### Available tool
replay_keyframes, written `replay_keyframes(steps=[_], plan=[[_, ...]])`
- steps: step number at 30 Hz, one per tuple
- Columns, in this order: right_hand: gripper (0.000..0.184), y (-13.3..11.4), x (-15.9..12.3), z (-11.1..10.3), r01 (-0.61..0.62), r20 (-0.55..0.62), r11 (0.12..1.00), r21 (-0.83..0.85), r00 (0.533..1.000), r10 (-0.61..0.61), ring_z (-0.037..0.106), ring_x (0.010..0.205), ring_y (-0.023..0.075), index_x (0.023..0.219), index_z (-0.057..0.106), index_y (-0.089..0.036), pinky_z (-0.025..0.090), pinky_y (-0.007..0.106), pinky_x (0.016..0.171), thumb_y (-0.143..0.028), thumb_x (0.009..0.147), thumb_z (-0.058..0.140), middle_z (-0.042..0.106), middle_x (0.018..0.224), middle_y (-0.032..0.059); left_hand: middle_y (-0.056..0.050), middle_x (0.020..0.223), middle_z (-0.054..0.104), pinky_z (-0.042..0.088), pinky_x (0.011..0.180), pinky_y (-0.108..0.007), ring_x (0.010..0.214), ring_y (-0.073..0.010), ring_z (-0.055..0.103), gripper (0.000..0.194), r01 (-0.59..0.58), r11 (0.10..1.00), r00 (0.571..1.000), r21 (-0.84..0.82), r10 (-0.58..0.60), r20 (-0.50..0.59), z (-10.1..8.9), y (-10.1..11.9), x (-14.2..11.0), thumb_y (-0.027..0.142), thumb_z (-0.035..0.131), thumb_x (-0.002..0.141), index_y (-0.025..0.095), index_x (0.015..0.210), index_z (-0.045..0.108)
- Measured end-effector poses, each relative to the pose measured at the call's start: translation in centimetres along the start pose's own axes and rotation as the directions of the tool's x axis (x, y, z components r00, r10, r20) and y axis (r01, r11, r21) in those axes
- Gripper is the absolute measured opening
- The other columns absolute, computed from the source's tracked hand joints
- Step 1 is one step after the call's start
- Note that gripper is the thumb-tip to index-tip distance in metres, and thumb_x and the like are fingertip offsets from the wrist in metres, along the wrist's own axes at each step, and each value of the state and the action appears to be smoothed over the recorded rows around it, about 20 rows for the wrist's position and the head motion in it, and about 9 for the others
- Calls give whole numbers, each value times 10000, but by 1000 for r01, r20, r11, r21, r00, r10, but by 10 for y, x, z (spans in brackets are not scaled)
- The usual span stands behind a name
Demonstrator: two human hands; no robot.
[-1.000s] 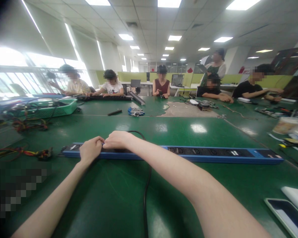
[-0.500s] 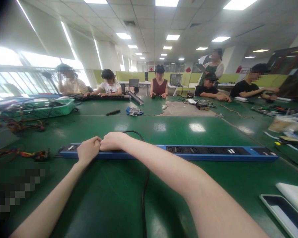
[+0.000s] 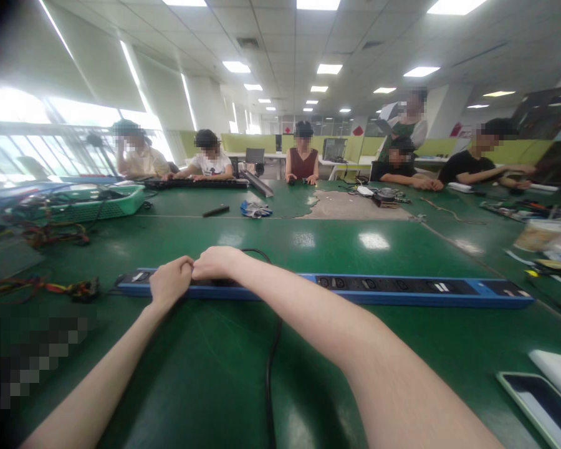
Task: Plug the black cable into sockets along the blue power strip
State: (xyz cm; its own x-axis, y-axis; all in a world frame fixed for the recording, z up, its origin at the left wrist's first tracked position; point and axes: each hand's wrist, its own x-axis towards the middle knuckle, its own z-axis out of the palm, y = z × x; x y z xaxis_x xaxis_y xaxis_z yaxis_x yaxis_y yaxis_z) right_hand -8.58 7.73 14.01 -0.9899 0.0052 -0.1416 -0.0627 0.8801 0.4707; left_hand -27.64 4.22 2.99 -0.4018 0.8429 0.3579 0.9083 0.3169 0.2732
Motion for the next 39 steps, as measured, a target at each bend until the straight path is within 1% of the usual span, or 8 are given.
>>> replay_keyframes(steps=[14,17,22,26,29,32,36,39], plan=[[160,-2,1,1,51,1,998,-42,999,-51,740,894,173,1023,654,-188,519,280,695,-141,1006,501,757,939,60,-74,972,777,409,722,-337,904,-289,680,397,-5,1000,1000,-8,5,7,-1,-1,1,325,384,958,304,987,779],[200,11,-4,-2,18,13,998,-58,1000,-17,739,905,192,1087,664,-195,507,296,677,-165,1021,478,759,980,67,-73,973,779,415,730,-335,906,-287,685,395,1,1000,1000,-10,0,9,-2,0,1,320,388,958,301,988,781],[204,49,-48,-24,-249,-52,967,-45,968,247,716,967,185,1137,640,-191,472,265,690,-132,1006,496,741,1113,77,-59,975,784,419,736,-331,887,-272,684,399,1,1000,1000,-23,-1,13,-3,1,0,309,382,961,302,992,780],[189,37,-98,-38,-336,-108,939,79,933,343,682,987,175,1152,603,-183,447,253,709,-125,987,531,712,1148,72,-63,977,783,420,732,-339,875,-272,680,398,-1,1000,1000,-32,1,12,-4,2,-1,316,380,965,297,982,777],[182,15,-131,-35,-427,-89,873,238,885,457,663,983,181,1128,592,-163,432,256,733,-245,969,625,700,1152,93,-76,972,783,427,735,-340,884,-280,686,382,-10,999,1000,-34,10,13,-7,3,-2,328,394,961,283,981,773],[210,0,-159,-23,-553,-20,748,367,799,601,651,862,176,1086,600,-171,387,257,680,-332,958,640,714,1042,88,-78,959,783,439,738,-341,890,-286,696,364,-51,998,999,-47,52,14,-10,13,-3,337,409,960,271,992,765],[223,-12,-183,0,-653,67,534,536,664,745,604,724,145,1065,630,-211,332,239,625,-320,876,679,700,853,15,-27,982,787,454,734,-330,904,-253,710,317,-220,970,975,-108,222,13,-8,53,-19,312,432,963,295,1047,737],[191,-21,-187,18,-655,89,358,666,547,833,576,687,116,1002,645,-213,340,215,635,-296,831,670,684,787,-20,-28,1035,780,475,834,-339,947,-234,704,279,-400,904,914,-153,405,2,0,91,-44,293,464,968,290,1076,722]])
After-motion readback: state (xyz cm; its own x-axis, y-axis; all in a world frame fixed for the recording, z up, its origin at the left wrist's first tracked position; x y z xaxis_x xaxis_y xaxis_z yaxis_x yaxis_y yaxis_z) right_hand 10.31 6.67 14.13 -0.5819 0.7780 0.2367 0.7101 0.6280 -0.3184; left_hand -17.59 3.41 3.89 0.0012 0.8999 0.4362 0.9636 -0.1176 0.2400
